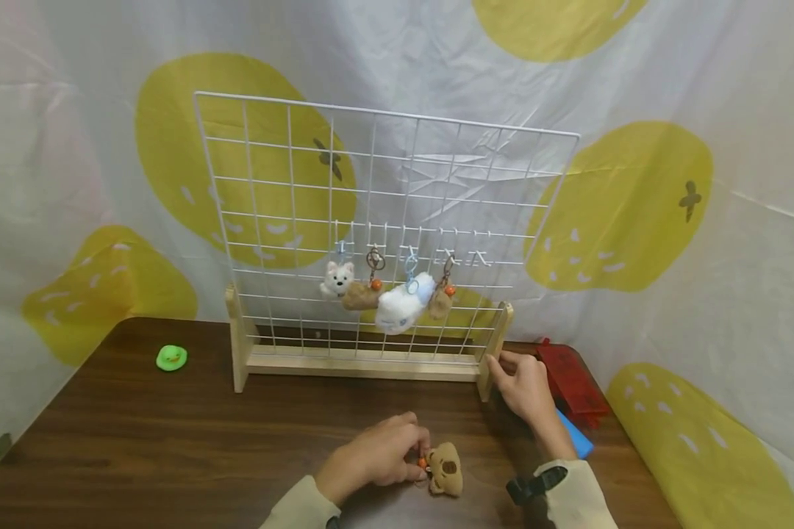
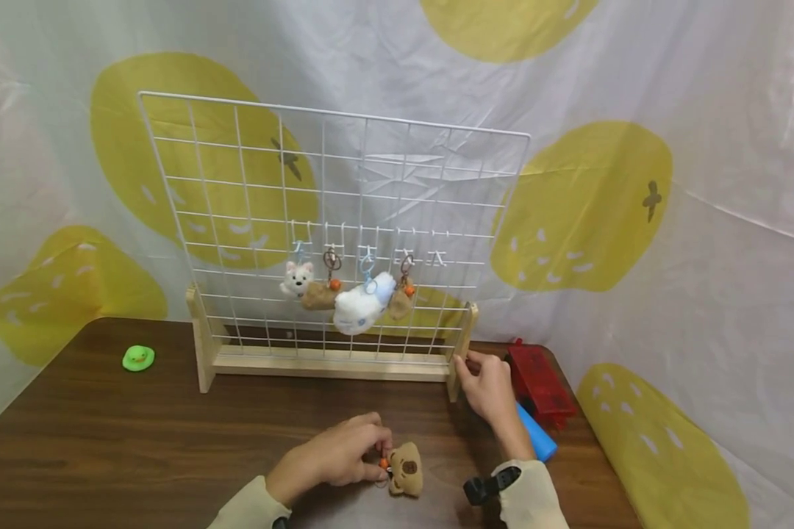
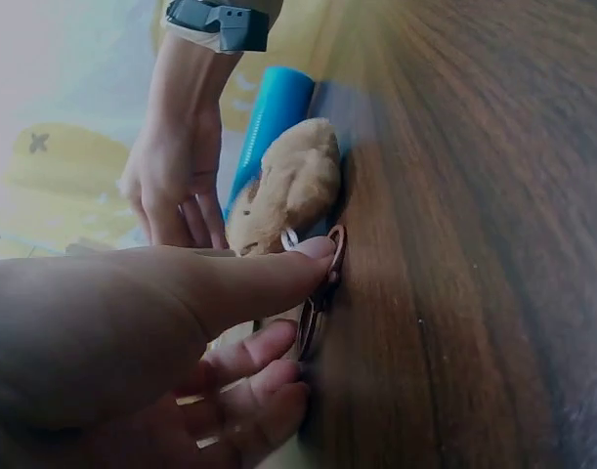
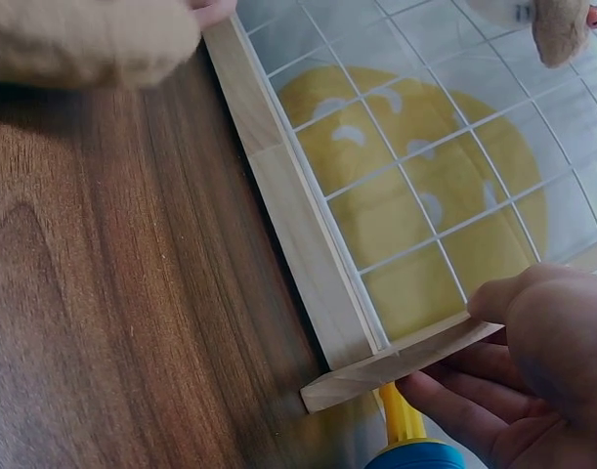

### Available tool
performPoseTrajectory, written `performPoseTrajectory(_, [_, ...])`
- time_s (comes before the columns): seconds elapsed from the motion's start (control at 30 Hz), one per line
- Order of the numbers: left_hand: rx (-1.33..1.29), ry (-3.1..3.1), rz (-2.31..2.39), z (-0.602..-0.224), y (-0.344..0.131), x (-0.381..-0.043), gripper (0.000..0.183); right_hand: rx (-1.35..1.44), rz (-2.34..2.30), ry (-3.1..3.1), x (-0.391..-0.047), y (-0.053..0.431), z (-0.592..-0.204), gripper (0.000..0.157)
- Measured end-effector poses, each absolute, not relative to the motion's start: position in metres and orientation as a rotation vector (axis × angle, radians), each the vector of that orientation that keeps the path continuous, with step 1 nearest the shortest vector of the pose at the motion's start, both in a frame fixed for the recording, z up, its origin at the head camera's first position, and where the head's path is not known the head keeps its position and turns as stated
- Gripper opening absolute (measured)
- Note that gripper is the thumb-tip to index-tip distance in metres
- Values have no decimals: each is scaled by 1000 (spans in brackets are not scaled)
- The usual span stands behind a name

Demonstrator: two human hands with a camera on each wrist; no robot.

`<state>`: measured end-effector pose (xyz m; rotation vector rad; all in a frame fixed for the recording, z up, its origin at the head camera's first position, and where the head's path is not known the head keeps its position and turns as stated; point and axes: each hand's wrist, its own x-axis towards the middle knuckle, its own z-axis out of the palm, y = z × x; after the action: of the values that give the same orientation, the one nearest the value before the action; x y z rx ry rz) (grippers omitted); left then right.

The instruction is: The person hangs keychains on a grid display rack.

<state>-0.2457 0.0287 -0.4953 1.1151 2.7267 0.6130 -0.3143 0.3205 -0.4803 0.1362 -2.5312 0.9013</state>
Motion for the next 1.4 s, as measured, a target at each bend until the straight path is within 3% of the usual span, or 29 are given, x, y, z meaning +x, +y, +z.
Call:
performPoseTrajectory(0.17, [1231, 2729, 633, -494, 27, -251, 20, 143, 919, -2531, -314, 320, -481, 25])
performPoseTrajectory(0.47, [1213, 2484, 1111, -491, 24, -264, 11, 145, 911, -2527, -315, 322, -481, 25])
performPoseTrajectory(1.1, [878, 1895, 1611, -488, 9, -275, 37, 126, 896, -2535, -314, 320, -481, 25])
performPoseTrajectory(1.4, [934, 1997, 1589, -486, 4, -279, 32, 141, 881, -2523, -313, 320, -481, 24])
